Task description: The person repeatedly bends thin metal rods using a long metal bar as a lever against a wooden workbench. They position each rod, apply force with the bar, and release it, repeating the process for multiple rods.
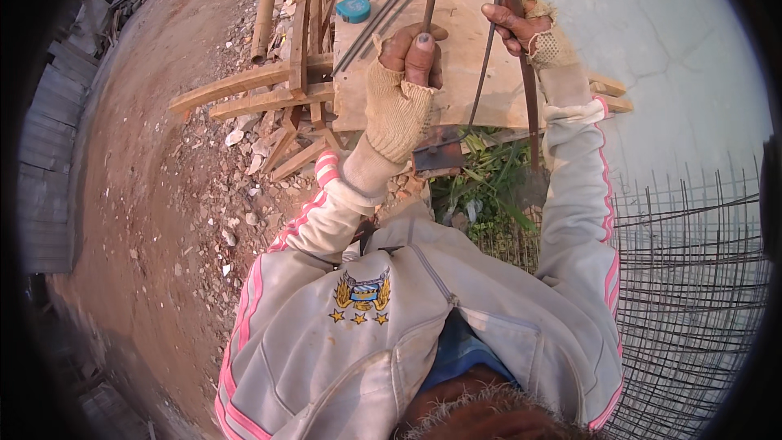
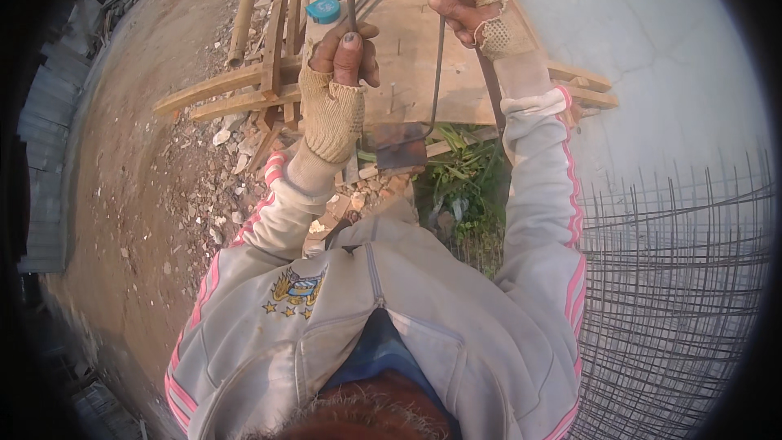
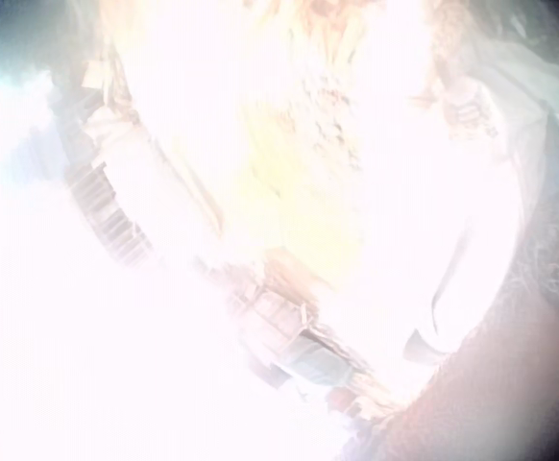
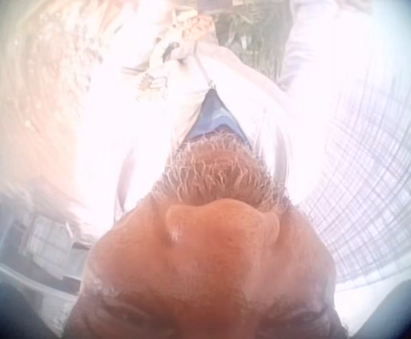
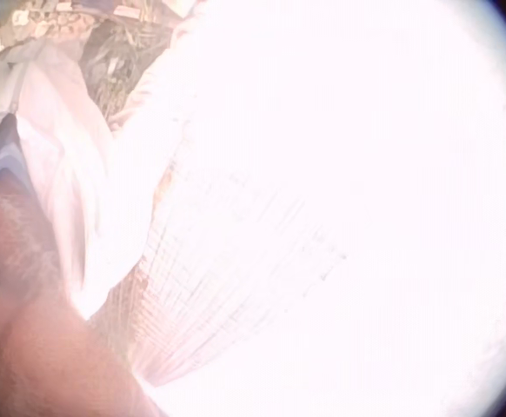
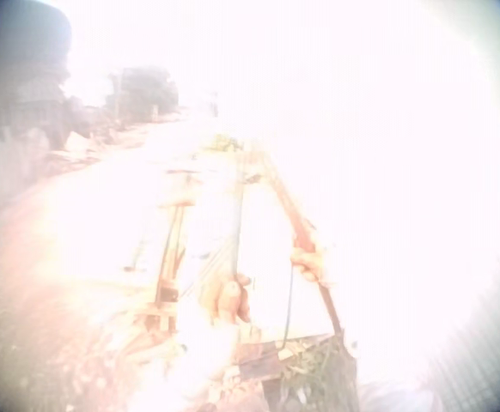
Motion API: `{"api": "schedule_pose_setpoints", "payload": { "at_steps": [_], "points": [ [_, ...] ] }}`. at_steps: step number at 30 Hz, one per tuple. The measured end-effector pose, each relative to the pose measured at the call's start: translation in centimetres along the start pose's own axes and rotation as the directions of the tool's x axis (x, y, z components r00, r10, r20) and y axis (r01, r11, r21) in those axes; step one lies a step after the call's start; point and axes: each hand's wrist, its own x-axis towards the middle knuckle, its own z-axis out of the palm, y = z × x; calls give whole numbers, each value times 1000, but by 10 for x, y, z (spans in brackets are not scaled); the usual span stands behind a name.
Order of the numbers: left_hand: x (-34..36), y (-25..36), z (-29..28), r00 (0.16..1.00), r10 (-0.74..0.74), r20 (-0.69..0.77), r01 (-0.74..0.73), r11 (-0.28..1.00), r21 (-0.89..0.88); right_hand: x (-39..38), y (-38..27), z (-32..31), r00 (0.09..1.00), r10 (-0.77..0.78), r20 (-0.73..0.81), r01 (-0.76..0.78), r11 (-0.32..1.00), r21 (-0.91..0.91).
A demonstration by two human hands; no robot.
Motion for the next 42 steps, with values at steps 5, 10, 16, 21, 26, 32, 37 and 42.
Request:
{"api": "schedule_pose_setpoints", "payload": {
  "at_steps": [5,10,16,21,26,32,37,42],
  "points": [
    [3,-4,9,999,42,-23,-41,999,17,3,8,2,1000,-18,-21,19,999,51],
    [0,-6,10,1000,-9,-21,7,996,-84,6,12,-3,996,-62,61,58,997,55],
    [3,-5,9,1000,-18,-10,17,998,-62,1,8,-3,999,-18,43,17,999,29],
    [16,-30,-15,995,-27,93,31,998,-46,-27,3,-4,996,-40,-86,45,997,66],
    [-38,-74,-34,953,-160,258,171,985,-18,-62,-12,-7,971,-31,-238,69,986,155],
    [-9,-72,-39,972,-91,216,59,987,150,-121,-15,-11,804,-71,-590,144,987,77],
    [75,-32,-68,815,242,527,-473,803,362,-184,-26,-20,371,-257,-892,-279,886,-371],
    [121,-25,-92,375,130,918,-826,497,267,-216,-30,32,381,-566,-731,-247,699,-671]
  ]
}}
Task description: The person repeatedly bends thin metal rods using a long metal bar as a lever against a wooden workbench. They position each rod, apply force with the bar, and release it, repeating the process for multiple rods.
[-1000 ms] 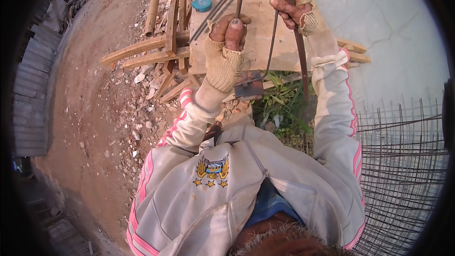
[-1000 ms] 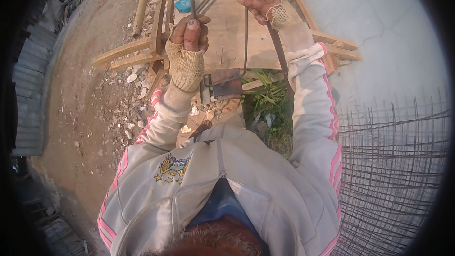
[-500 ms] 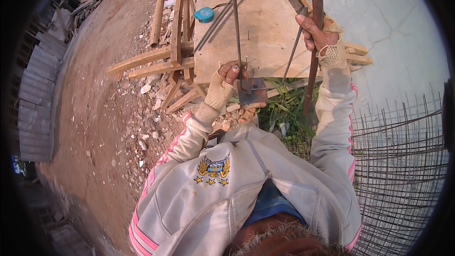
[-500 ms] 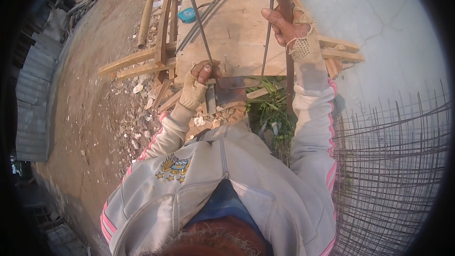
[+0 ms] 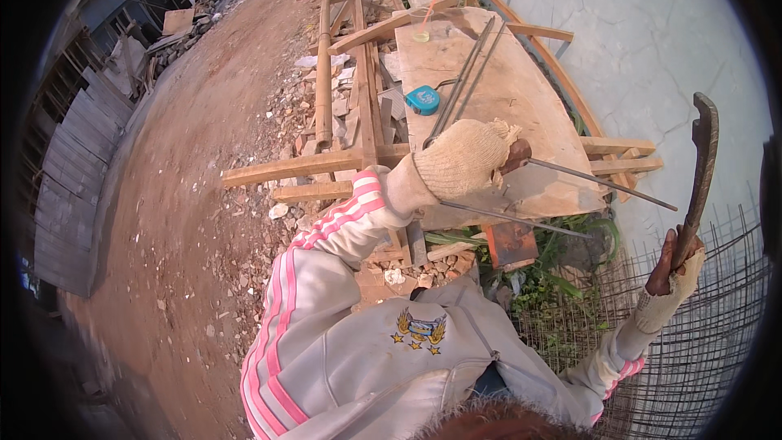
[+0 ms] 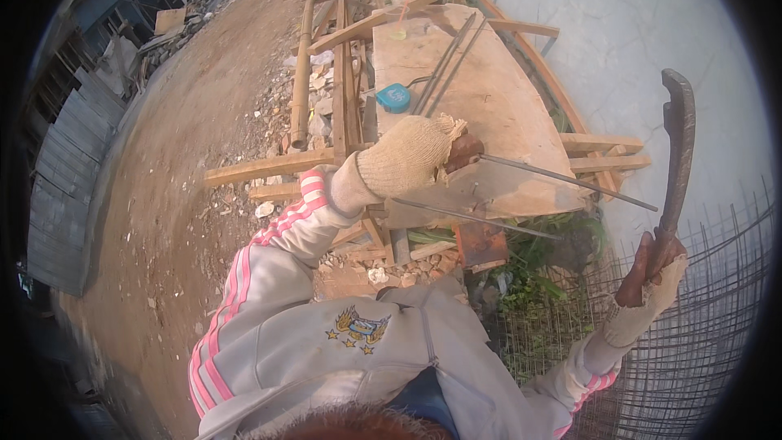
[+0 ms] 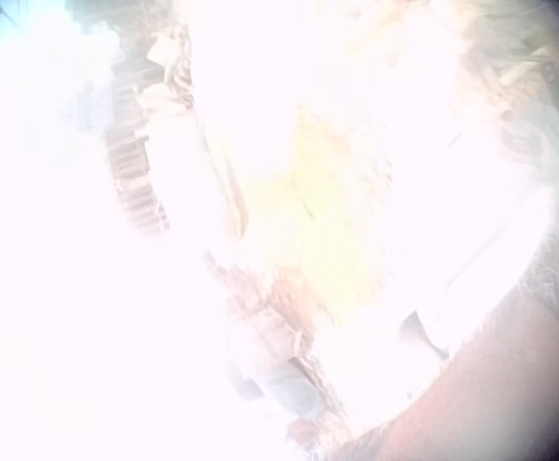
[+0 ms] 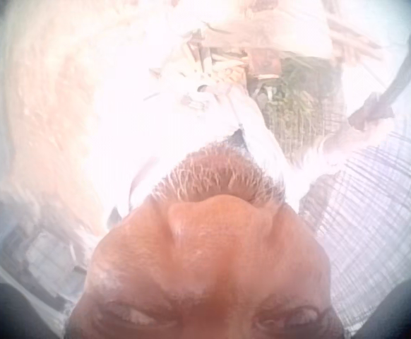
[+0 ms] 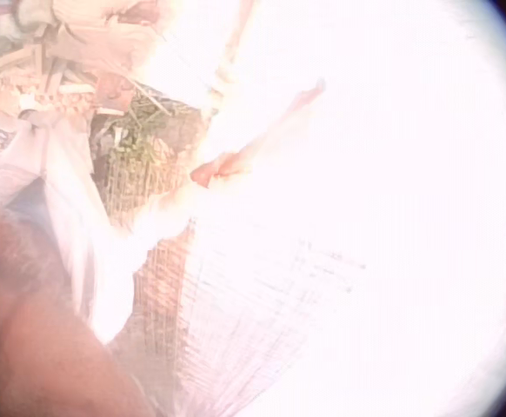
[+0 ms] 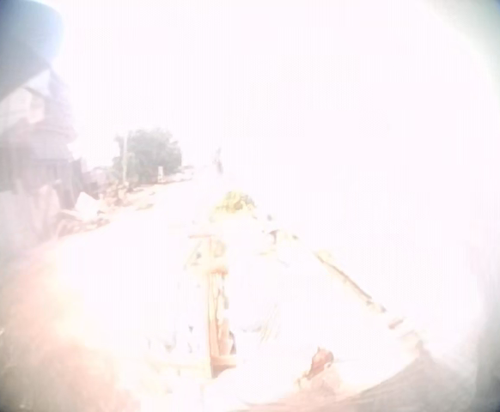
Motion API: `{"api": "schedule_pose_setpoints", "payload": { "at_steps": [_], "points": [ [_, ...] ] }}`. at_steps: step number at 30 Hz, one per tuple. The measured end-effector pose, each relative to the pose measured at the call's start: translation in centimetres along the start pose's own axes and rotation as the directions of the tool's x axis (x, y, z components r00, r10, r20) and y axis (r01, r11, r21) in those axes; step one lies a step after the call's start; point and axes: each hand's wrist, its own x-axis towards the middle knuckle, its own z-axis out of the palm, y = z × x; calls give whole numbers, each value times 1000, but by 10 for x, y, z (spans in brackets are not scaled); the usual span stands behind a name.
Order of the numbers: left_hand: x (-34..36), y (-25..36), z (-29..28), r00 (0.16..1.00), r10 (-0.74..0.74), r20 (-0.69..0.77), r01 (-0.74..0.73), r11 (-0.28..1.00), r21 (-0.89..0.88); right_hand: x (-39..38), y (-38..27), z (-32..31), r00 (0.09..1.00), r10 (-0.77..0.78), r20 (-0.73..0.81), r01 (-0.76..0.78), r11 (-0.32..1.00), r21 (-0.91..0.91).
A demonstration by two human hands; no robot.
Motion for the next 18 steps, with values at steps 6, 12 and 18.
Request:
{"api": "schedule_pose_setpoints", "payload": {
  "at_steps": [6,12,18],
  "points": [
    [-2,-34,-17,941,335,45,-327,937,-127,-60,-31,1,847,105,521,-175,981,87],
    [3,-67,-28,933,358,-39,-359,915,-184,-121,-63,1,814,355,460,-471,867,163],
    [-27,-100,25,965,-213,-156,63,761,-646,-151,-79,-12,647,574,501,-556,806,-204]
  ]
}}
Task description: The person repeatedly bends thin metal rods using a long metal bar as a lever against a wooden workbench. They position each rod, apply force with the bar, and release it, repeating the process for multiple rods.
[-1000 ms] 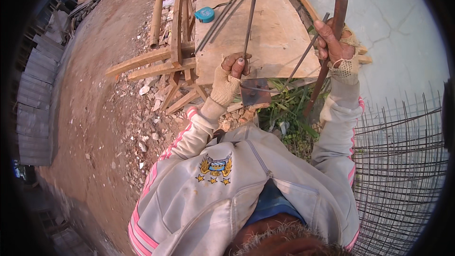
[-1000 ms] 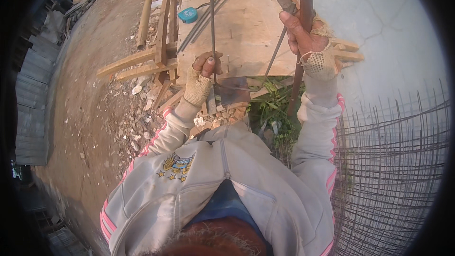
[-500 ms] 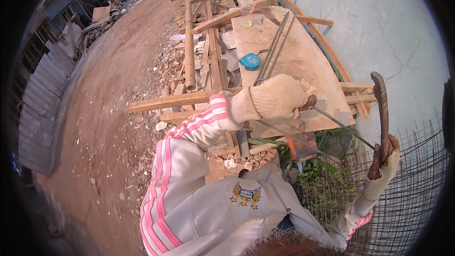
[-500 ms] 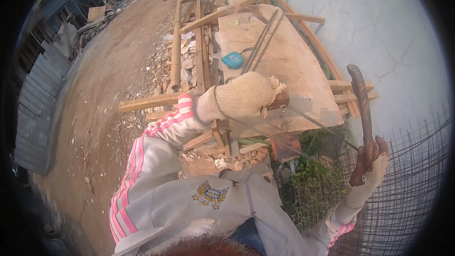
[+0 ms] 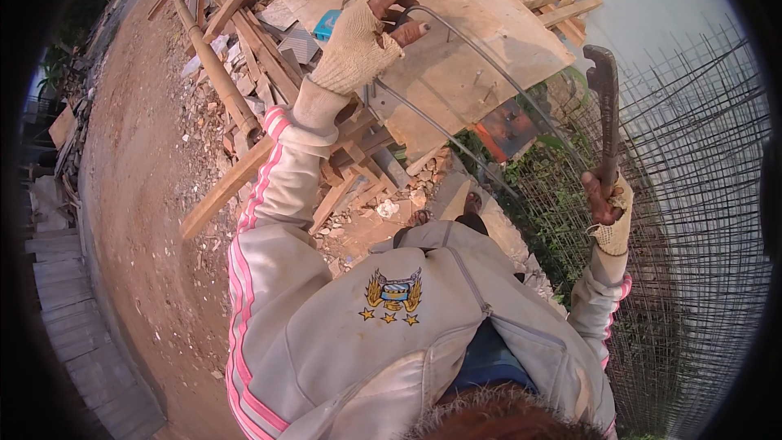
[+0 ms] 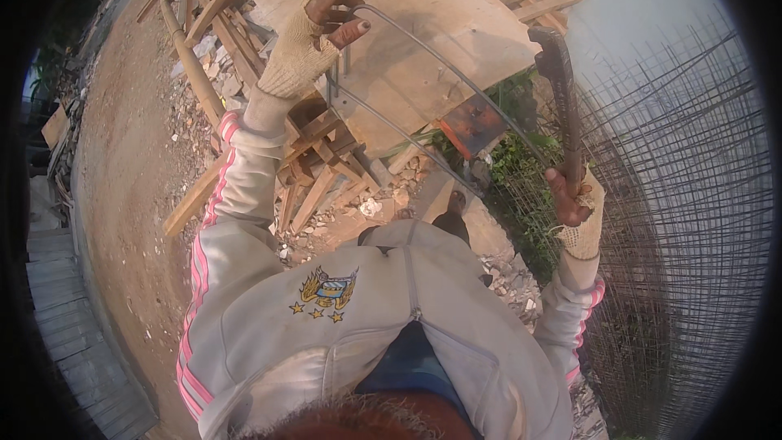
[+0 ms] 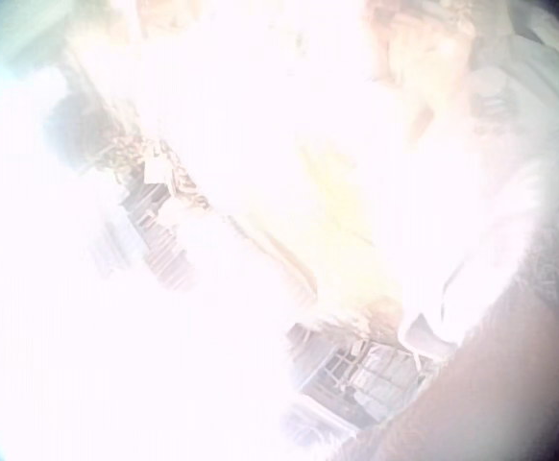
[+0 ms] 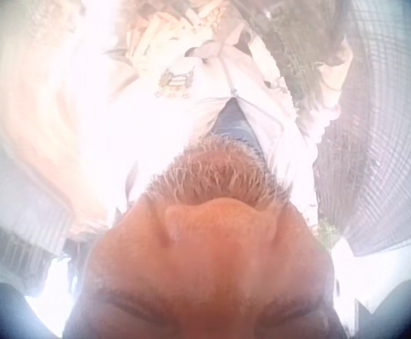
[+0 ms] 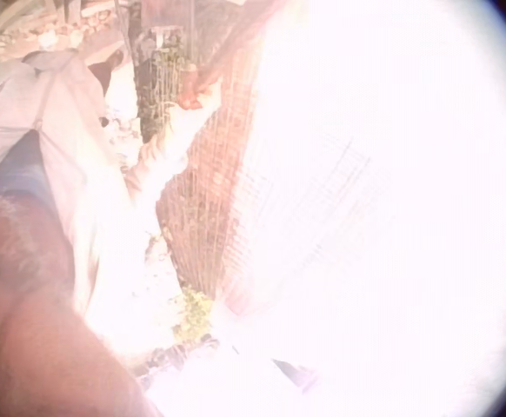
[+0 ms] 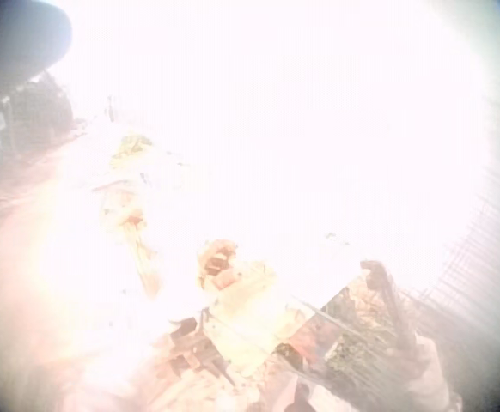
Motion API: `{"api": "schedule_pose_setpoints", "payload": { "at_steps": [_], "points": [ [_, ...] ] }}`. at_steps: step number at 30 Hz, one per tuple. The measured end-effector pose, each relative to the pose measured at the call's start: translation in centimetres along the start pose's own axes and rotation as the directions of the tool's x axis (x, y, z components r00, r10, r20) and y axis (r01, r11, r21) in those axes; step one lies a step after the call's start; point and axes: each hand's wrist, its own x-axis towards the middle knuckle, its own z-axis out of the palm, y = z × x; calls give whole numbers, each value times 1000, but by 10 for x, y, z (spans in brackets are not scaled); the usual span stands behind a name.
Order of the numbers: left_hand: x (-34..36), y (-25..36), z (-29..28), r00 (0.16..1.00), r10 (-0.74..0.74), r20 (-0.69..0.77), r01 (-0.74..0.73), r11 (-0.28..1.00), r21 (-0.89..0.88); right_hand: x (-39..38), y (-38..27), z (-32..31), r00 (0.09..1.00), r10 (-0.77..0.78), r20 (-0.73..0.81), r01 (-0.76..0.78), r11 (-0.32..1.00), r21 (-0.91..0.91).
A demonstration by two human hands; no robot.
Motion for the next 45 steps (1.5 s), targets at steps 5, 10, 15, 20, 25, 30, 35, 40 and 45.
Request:
{"api": "schedule_pose_setpoints", "payload": {
  "at_steps": [5,10,15,20,25,30,35,40,45],
  "points": [
    [-22,-69,54,916,-378,137,391,917,-86,-16,21,25,976,202,86,-219,916,336],
    [-4,-97,94,986,-134,95,75,881,467,-24,35,45,887,415,201,-461,808,366],
    [-2,-100,102,967,-216,134,114,839,532,-29,43,60,869,431,243,-494,772,399],
    [-10,-101,103,950,-266,166,89,737,670,-28,49,64,850,458,259,-525,773,356],
    [-12,-105,105,985,-162,62,62,663,746,-15,49,82,871,416,262,-492,741,457],
    [-7,-115,108,987,-146,63,51,668,743,-18,44,92,883,436,175,-460,732,503],
    [9,-124,123,989,-127,78,31,689,724,-29,37,99,859,477,184,-497,694,521],
    [11,-123,123,985,-133,110,14,695,719,-31,37,70,906,415,85,-419,848,326],
    [14,-115,132,977,-197,80,62,625,778,-40,37,14,889,458,24,-449,860,240]
  ]
}}
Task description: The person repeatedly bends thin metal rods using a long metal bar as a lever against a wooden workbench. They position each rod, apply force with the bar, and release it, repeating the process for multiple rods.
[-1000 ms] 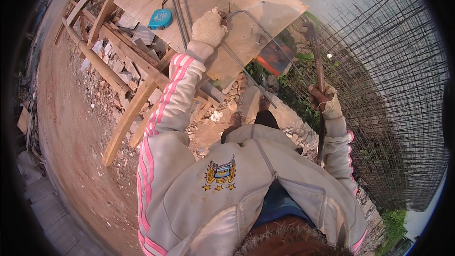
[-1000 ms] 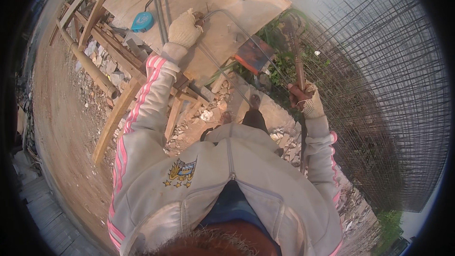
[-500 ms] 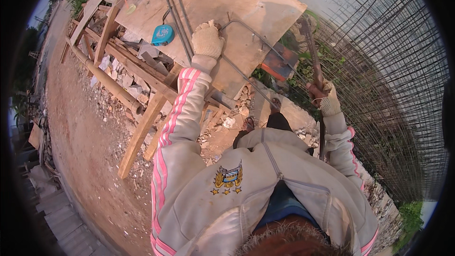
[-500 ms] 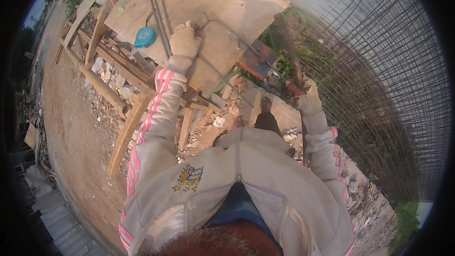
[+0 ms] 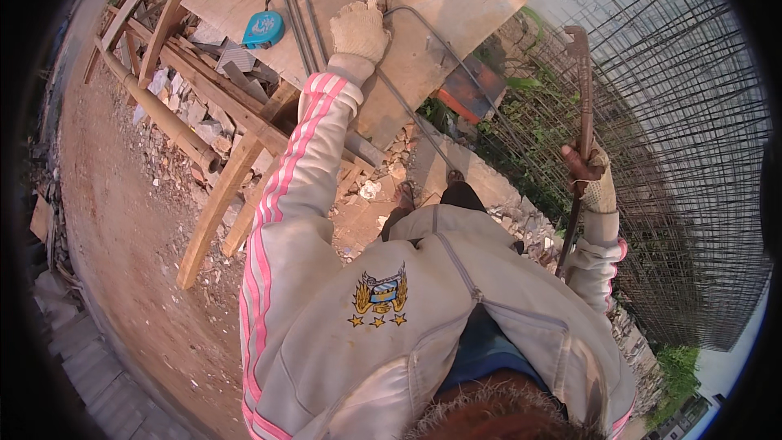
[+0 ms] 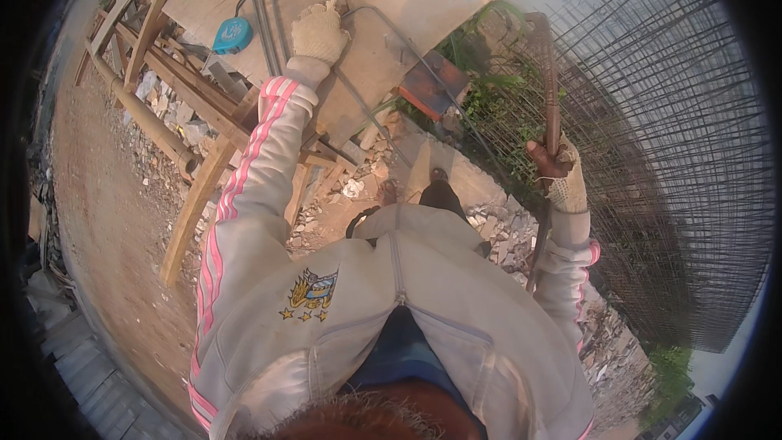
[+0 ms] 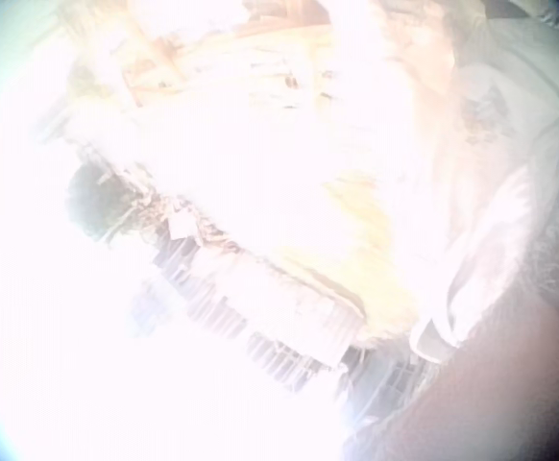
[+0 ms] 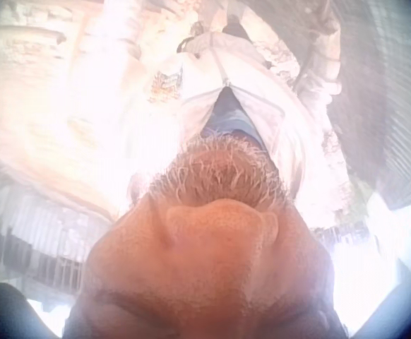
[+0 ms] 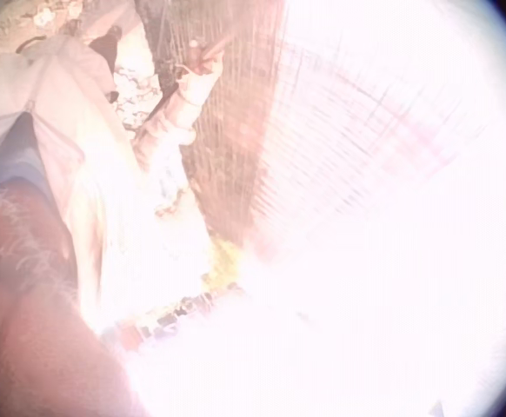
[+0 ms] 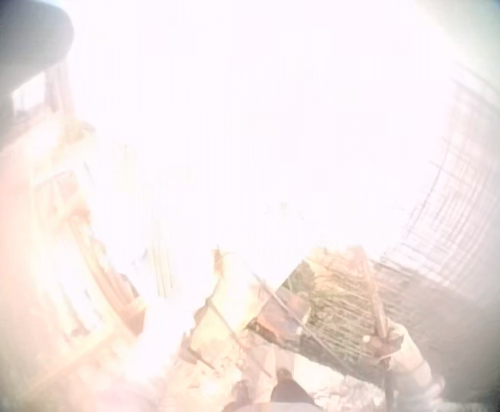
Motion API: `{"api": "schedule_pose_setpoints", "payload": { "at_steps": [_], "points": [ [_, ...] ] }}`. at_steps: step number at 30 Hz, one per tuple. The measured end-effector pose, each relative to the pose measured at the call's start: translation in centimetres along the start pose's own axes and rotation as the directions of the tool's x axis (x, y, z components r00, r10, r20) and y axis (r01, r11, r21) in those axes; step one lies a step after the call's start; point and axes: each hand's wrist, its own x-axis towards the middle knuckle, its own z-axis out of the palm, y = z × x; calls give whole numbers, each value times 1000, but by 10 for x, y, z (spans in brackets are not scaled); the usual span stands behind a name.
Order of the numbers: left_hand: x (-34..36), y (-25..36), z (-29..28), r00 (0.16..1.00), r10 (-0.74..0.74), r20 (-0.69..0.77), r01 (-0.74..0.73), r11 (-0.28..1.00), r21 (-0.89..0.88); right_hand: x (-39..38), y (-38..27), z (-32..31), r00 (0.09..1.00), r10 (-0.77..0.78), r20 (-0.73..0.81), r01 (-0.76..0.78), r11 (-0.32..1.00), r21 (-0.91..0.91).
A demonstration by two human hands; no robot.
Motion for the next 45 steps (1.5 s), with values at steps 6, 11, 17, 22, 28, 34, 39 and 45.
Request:
{"api": "schedule_pose_setpoints", "payload": {
  "at_steps": [6,11,17,22,28,34,39,45],
  "points": [
    [0,-3,10,997,-22,-68,19,999,-43,-11,15,-36,972,119,204,-161,966,200],
    [0,-5,13,997,-66,-47,63,996,-64,3,32,-46,926,-38,374,38,999,6],
    [-4,-2,2,993,-118,-5,118,993,-16,42,11,-58,835,-199,512,399,860,-317],
    [-10,1,-6,990,-139,-15,139,990,-14,93,2,-56,711,-371,597,623,725,-292],
    [-14,7,-13,987,-155,-30,155,988,-27,137,-6,-60,783,21,622,181,949,-259],
    [-18,11,-18,987,-160,-34,159,987,-30,152,6,-55,492,-500,713,837,497,-230],
    [-17,12,-19,986,-161,-33,160,987,-31,142,21,-53,598,-461,655,765,573,-296],
    [-17,13,-21,989,-144,-37,143,989,-35,146,19,-54,680,-294,671,616,725,-307]
  ]
}}
